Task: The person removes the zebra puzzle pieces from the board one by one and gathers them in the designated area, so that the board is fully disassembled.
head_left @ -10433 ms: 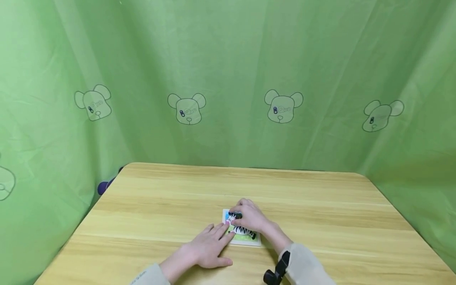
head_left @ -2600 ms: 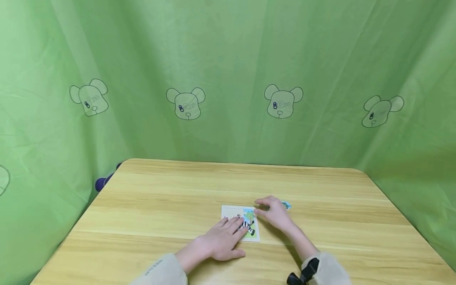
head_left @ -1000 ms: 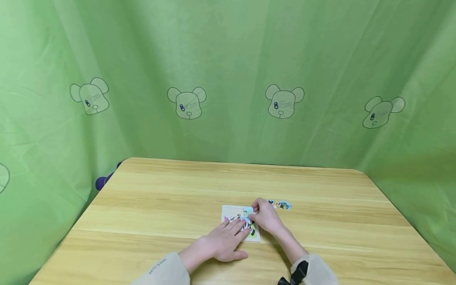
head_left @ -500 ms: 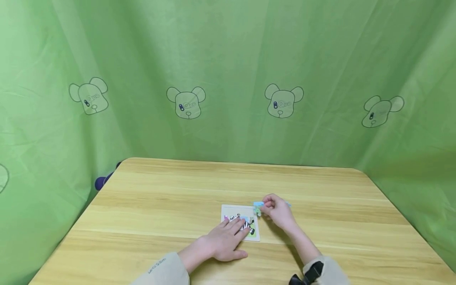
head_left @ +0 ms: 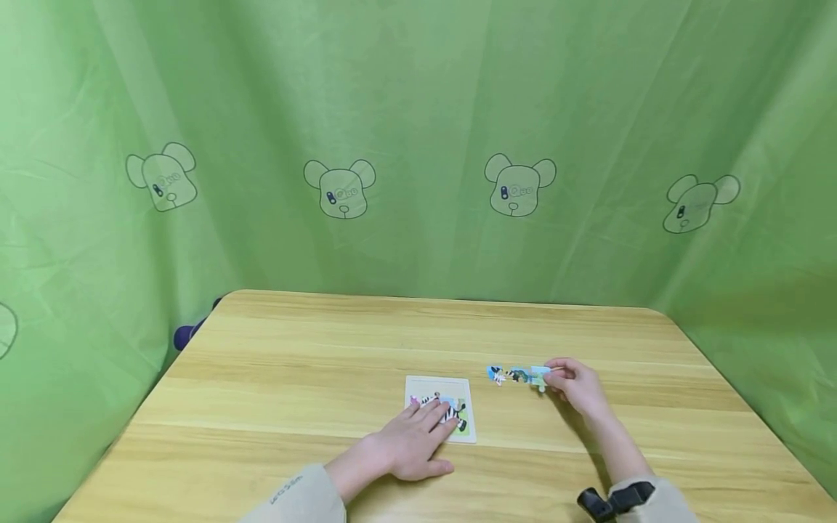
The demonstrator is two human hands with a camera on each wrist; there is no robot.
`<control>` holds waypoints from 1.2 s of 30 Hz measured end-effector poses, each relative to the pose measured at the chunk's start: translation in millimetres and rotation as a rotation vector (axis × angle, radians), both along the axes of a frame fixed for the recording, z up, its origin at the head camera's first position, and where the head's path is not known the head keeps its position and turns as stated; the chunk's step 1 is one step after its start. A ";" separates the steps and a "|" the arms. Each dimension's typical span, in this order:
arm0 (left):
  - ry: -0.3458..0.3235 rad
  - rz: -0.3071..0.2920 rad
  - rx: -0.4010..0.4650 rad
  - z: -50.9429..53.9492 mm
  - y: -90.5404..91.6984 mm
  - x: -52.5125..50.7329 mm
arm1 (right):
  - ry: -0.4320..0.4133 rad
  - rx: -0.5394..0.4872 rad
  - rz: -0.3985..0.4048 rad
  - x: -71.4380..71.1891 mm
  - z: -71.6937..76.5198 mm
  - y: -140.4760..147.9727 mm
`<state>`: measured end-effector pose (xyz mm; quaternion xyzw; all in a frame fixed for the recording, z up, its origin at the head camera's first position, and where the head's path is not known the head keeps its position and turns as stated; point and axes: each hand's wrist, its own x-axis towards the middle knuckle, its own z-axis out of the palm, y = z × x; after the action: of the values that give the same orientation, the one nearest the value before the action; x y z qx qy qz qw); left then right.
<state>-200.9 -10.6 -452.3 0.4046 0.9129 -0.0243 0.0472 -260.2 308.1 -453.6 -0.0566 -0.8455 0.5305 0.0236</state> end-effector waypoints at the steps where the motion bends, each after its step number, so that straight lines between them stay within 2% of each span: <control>1: -0.001 0.001 0.000 -0.2 -0.1 0.0 | -0.005 0.018 -0.002 -0.6 -0.3 3.7; 6: 0.000 -0.001 0.005 -0.6 -0.2 0.8 | -0.045 0.106 -0.008 -4.4 -1.1 15.9; 13: -0.005 0.003 0.007 -1.3 0.5 0.6 | -0.045 0.264 -0.012 -11.9 0.3 19.3; 22: 0.003 -0.007 0.015 -1.2 0.4 0.0 | -0.010 0.457 0.053 -17.1 3.6 16.2; 30: -0.002 -0.002 0.013 -2.5 0.9 -2.1 | 0.005 0.481 0.056 -17.1 3.7 14.0; 36: -0.005 0.004 0.006 -1.5 0.5 -1.4 | 0.016 0.442 0.037 -13.9 4.2 7.1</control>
<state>-202.3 -10.1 -453.8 0.4031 0.9137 -0.0205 0.0481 -274.1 315.2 -449.3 -0.0302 -0.9419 0.3330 0.0325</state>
